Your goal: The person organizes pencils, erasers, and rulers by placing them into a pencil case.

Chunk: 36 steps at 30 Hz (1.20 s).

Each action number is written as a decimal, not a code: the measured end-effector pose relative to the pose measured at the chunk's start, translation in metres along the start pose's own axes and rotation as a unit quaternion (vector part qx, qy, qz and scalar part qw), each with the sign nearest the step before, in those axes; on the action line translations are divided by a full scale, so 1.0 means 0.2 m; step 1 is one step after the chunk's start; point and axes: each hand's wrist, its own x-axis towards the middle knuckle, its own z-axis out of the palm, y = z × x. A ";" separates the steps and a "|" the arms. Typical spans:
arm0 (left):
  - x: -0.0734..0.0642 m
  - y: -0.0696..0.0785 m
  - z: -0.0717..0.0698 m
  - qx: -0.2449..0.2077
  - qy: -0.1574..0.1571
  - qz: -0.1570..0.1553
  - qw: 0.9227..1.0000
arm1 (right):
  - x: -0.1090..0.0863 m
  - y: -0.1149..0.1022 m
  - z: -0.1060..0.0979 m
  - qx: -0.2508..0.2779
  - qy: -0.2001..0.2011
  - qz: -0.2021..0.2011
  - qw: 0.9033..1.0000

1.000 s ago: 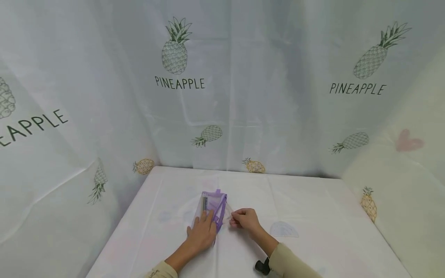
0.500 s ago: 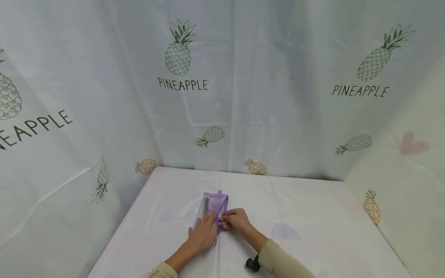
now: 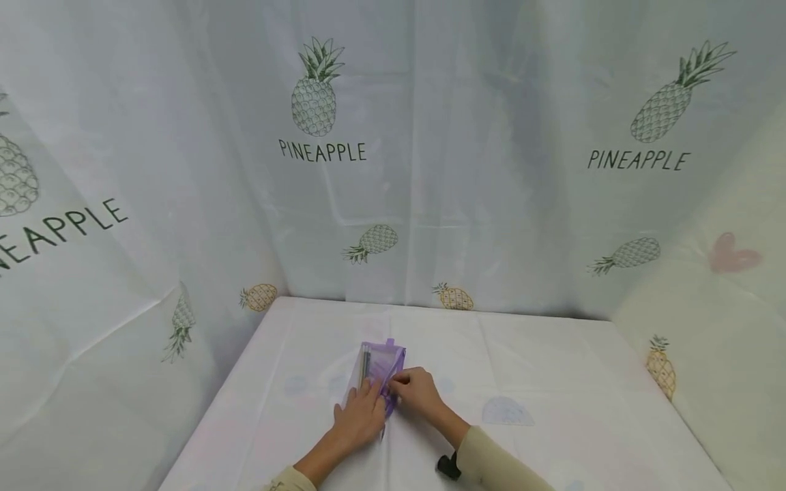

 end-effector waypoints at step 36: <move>0.00 0.03 -0.01 0.023 -0.030 -0.005 0.999 | -0.22 0.11 -0.32 -0.324 -0.029 -0.119 0.938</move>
